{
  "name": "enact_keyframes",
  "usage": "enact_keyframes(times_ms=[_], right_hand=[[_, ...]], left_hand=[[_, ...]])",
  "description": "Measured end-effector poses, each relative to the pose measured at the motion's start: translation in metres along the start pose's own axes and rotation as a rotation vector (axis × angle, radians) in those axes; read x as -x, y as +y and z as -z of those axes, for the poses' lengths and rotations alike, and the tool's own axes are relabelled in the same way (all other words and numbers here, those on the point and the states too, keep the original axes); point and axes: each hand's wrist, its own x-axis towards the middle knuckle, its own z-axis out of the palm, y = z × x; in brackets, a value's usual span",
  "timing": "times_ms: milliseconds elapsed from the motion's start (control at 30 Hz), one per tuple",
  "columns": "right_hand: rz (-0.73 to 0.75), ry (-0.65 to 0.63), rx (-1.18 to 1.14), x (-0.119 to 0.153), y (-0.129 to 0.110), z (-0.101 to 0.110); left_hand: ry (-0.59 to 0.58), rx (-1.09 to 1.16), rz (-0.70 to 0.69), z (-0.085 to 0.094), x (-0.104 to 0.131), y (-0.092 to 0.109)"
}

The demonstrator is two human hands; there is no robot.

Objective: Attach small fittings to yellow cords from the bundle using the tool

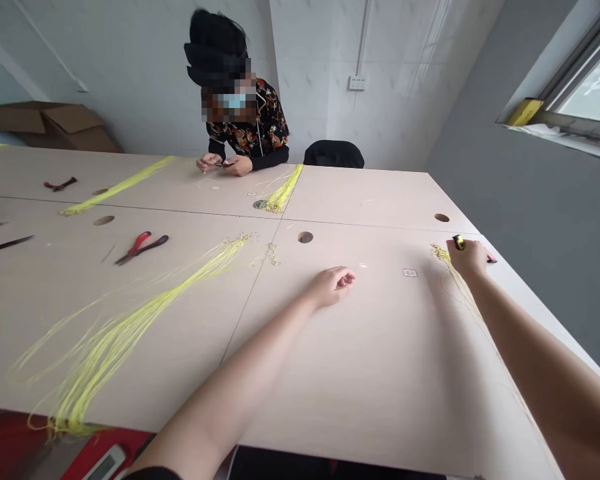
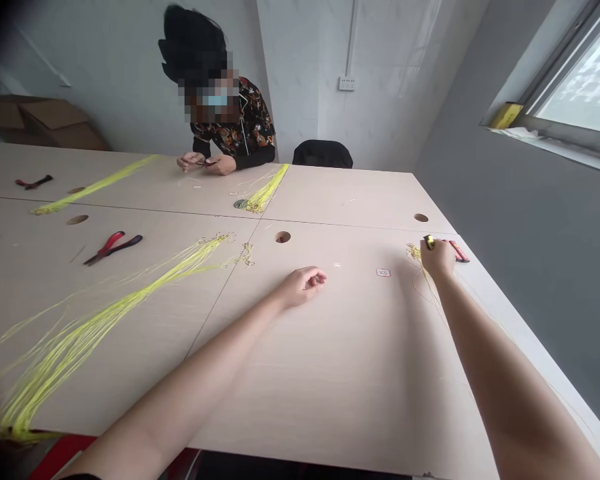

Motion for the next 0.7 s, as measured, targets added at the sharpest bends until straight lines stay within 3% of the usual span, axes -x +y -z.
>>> enact_keyframes(times_ms=[133,267,333,467,600,700], right_hand=[[0.009,-0.160,-0.499,0.037,-0.040,-0.005],[0.032,-0.449,-0.991,0.083,-0.090,-0.036],[0.020,-0.551,-1.099,0.099,-0.106,-0.053],[0.064,-0.624,-1.098,0.110,-0.111,-0.070],[0.021,-0.645,-1.277,0.105,-0.100,-0.070],[0.072,-0.735,-1.217,0.104,-0.098,-0.068]], left_hand=[[0.013,-0.019,-0.025,-0.002,-0.002,0.000],[0.017,-0.032,-0.040,-0.003,-0.002,0.001],[0.017,-0.051,-0.037,-0.004,-0.002,0.001],[0.024,-0.083,-0.031,-0.004,-0.001,0.001],[0.024,-0.087,-0.016,-0.004,-0.001,0.000],[0.033,-0.096,-0.008,-0.003,0.000,0.002]])
